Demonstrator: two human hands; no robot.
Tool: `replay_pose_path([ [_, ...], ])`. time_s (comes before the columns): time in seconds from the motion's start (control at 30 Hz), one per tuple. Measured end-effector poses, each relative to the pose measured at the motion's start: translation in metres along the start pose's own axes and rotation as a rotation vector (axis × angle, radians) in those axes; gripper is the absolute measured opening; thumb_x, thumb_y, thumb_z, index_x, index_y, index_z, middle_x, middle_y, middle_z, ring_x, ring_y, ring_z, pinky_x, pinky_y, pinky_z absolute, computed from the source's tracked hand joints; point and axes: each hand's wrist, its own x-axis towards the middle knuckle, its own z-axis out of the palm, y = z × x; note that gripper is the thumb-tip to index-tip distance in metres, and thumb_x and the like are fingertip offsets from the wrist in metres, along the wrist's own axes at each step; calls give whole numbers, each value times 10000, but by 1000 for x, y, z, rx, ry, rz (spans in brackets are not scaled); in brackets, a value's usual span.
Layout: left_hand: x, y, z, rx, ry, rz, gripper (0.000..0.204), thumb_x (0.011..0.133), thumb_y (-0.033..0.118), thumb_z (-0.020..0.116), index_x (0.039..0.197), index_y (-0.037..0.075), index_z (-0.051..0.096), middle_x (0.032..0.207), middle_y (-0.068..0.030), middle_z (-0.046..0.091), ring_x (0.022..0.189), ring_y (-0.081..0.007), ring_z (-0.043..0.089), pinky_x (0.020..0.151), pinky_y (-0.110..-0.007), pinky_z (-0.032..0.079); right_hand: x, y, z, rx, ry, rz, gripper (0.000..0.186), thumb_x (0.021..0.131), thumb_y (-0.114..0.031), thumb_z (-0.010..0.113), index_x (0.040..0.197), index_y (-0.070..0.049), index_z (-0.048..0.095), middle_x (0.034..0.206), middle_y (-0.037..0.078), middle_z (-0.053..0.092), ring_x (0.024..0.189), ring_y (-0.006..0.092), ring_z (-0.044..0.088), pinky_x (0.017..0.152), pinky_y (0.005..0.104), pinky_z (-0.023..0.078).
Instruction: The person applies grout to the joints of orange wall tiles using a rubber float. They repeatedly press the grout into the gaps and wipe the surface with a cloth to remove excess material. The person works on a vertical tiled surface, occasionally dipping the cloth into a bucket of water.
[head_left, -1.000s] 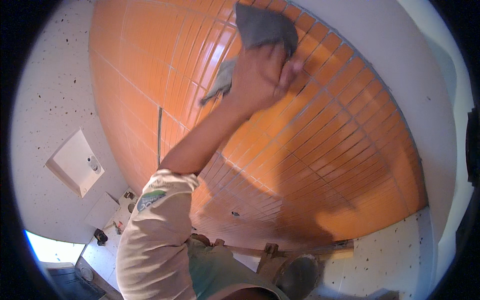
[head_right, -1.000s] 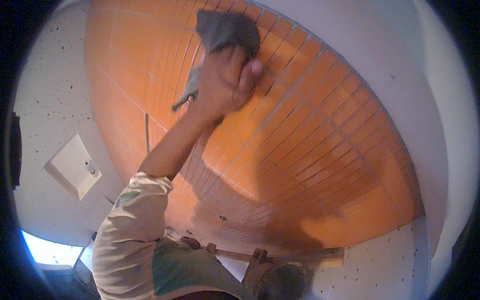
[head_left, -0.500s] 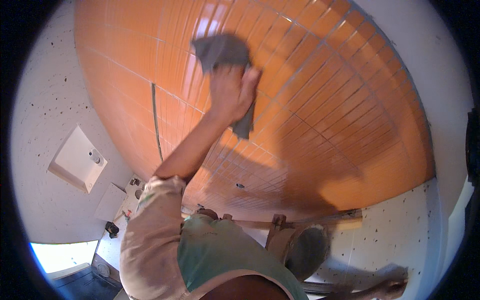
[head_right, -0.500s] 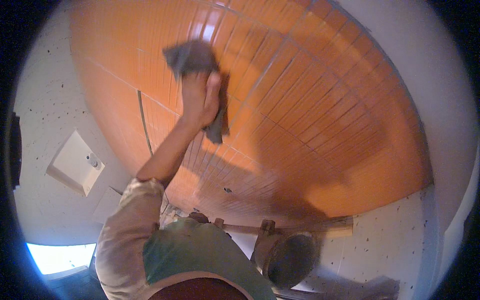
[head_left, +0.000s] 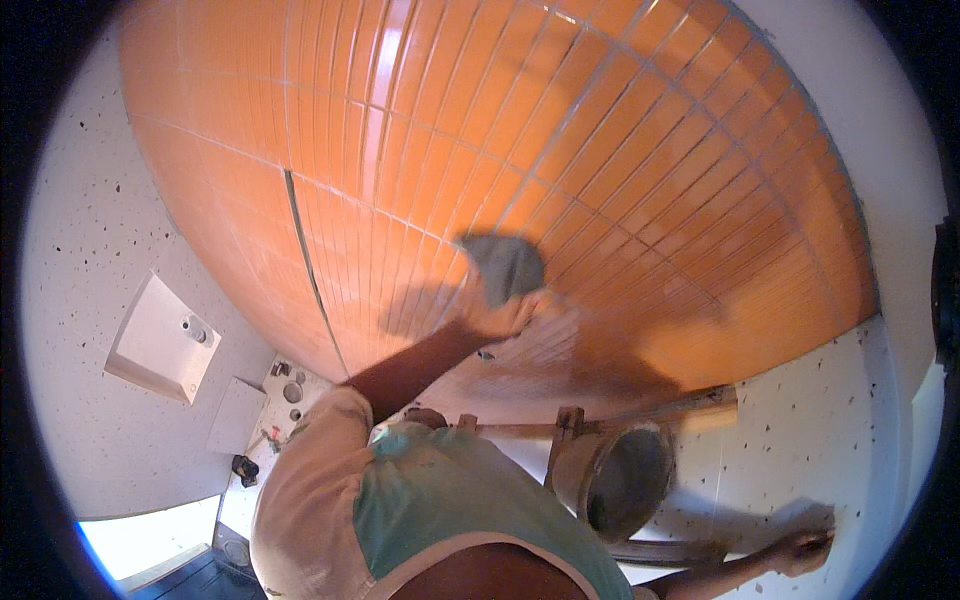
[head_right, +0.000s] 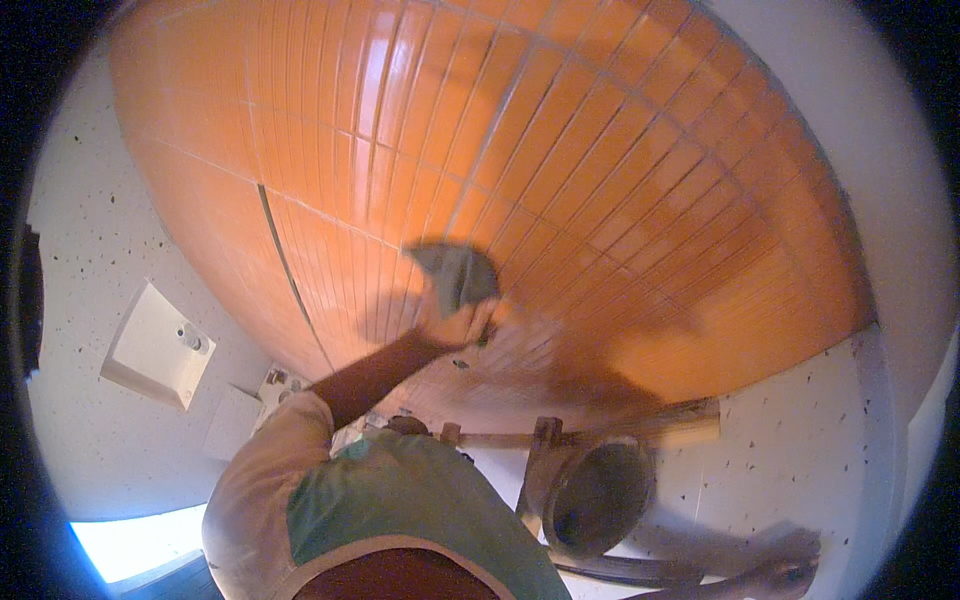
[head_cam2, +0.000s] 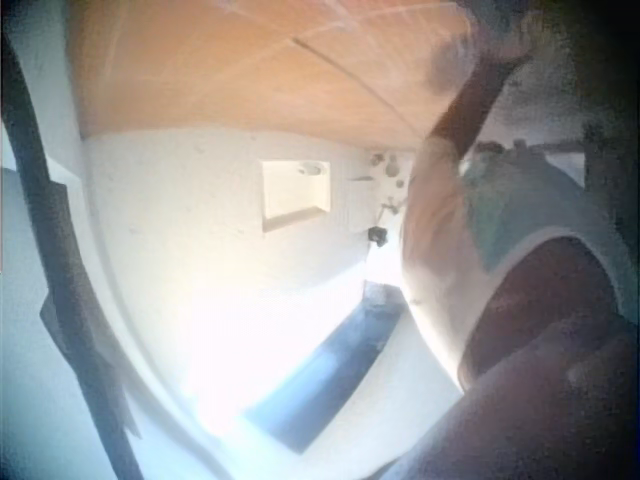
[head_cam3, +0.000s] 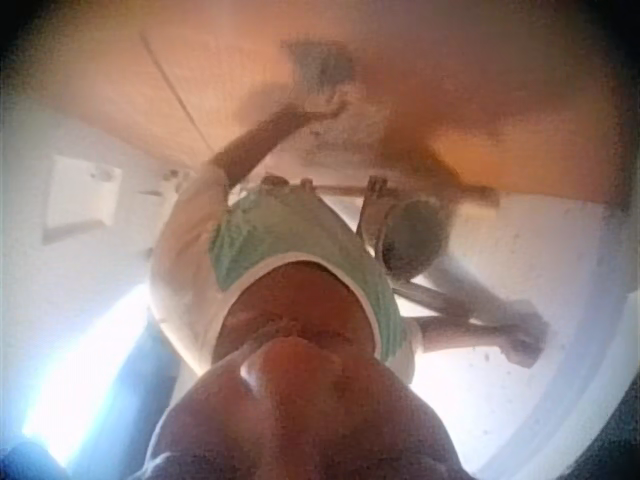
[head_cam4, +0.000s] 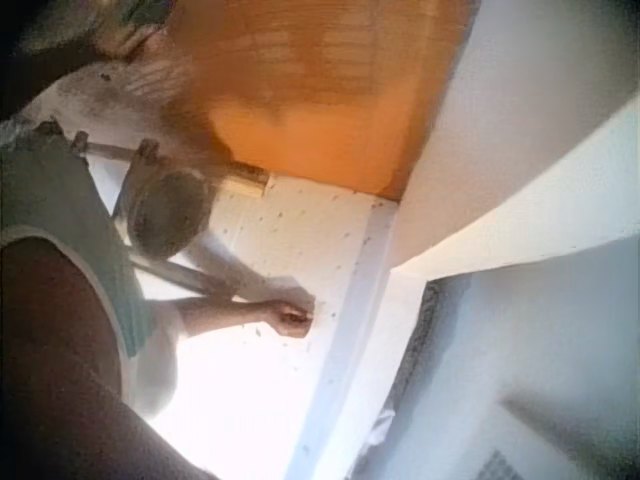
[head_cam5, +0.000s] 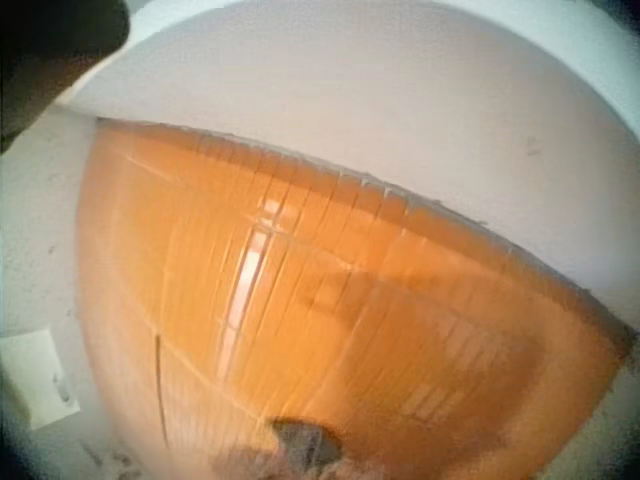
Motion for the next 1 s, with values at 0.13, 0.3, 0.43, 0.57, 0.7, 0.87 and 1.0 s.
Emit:
replay_pose_path([
  [0.13,33,22,5,78,-184,-96,336,921,338,538,1082,51,606,741,-116,615,637,-386,574,639,-554,475,-20,21,4,21,-78,84,112,851,-98,711,895,3,690,862,108,678,721,224,644,657,304,549],
  [0.3,-54,-20,71,189,128,83,315,947,298,468,1085,40,584,949,-189,611,935,-419,541,865,-584,373,-13,14,1,11,-52,-51,117,870,-81,683,928,21,682,885,123,675,780,235,652,670,316,550],
  [0.43,3,25,34,-74,134,47,392,933,301,446,1089,-31,587,1164,-272,535,1167,-475,428,1003,-714,137,-6,10,0,37,-14,24,129,865,-66,687,946,33,678,888,127,679,795,215,659,687,297,558],
  [0.57,160,124,-80,316,676,255,318,935,293,497,958,-19,551,936,-259,545,890,-465,489,846,-537,353,-17,11,6,163,35,78,115,872,-63,676,943,27,683,915,124,685,795,216,658,695,306,558],
  [0.7,206,166,-105,490,682,400,324,930,291,502,884,-13,606,938,-263,566,932,-446,501,913,-593,334,-19,4,4,113,37,84,116,878,-81,673,929,23,687,911,120,691,778,232,661,695,321,552],
  [0.87,107,115,-47,199,173,408,305,847,254,599,1043,20,604,1122,-237,547,1111,-451,458,1037,-606,247,-68,65,24,144,-45,283,130,883,-106,672,929,14,691,917,117,697,777,241,668,701,319,554],
  [1.0,111,92,-62,283,273,399,547,834,443,592,1154,4,524,1189,-278,505,1122,-508,437,1016,-546,302,-81,82,33,170,-48,366,166,879,-133,684,953,15,692,931,113,698,811,216,672,715,298,556],
])
